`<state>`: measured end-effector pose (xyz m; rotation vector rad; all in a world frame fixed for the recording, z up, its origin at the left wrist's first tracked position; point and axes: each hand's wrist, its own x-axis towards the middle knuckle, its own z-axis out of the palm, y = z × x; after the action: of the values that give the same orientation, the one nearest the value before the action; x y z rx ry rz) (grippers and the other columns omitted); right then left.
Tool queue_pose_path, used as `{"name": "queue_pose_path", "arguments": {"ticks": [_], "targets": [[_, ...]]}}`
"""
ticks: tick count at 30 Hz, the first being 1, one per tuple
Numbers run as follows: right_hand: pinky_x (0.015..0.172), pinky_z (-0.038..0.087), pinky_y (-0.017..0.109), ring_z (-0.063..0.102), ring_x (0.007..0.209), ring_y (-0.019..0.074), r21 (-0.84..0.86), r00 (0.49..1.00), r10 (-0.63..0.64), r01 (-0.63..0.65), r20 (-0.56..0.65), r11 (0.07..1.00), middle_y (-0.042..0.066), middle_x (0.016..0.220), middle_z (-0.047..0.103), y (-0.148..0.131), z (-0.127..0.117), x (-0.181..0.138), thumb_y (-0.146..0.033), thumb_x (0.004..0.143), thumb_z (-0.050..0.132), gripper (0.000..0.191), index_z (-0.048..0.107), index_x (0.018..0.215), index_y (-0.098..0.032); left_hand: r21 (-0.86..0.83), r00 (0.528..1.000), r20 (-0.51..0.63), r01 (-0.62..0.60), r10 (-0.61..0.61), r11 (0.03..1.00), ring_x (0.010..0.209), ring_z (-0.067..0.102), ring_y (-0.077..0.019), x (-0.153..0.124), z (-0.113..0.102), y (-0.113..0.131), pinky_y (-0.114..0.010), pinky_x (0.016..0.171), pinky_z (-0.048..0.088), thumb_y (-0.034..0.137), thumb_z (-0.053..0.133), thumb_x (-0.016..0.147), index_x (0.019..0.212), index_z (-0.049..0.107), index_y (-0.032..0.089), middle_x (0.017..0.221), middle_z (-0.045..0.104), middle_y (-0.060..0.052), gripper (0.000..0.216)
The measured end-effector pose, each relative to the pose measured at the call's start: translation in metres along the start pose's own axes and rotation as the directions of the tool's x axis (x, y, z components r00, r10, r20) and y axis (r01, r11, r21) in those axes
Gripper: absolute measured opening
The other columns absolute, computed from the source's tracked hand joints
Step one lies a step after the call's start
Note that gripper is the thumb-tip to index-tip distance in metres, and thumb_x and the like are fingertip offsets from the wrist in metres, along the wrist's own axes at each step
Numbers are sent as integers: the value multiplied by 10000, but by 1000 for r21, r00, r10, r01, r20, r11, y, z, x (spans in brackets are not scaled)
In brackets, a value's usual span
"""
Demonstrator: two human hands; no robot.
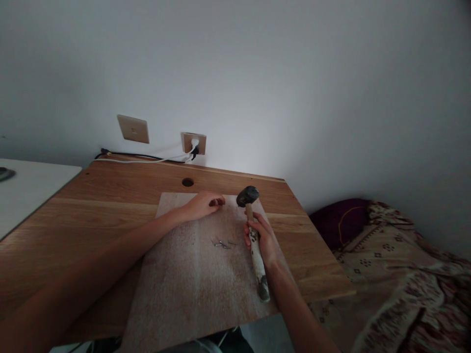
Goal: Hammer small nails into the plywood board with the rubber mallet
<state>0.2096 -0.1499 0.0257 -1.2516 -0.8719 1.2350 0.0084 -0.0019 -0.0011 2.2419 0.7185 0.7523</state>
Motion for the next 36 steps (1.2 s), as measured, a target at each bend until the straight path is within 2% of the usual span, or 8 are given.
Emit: {"name": "queue_pose_path", "arguments": {"ticks": [14,22,36], "targets": [[335,318,240,448,381,113,-45,992,-11,16,124,999,-67,623,576,9,10,-3,-420,775,667,390,542,1092,-230,-34,999,0,-36,36,999,677,651,-136,0,2,-7,-233,663,467,31,593,753,907,727,154,837,744,-14,238],[331,331,233,447,374,105,-40,995,-5,10,103,999,-72,609,575,6,11,-4,-424,756,675,389,535,1059,-223,-71,1000,20,-5,6,997,664,649,-135,-2,1,-6,-231,657,475,88,619,782,930,706,149,790,722,-2,182],[339,345,226,466,378,103,-58,993,-16,23,120,998,-64,619,592,2,13,-5,-425,761,672,395,552,1080,-225,-2,999,14,-31,31,1000,670,652,-134,-1,0,-6,-227,650,461,14,584,740,880,720,152,788,728,-7,239]]}}
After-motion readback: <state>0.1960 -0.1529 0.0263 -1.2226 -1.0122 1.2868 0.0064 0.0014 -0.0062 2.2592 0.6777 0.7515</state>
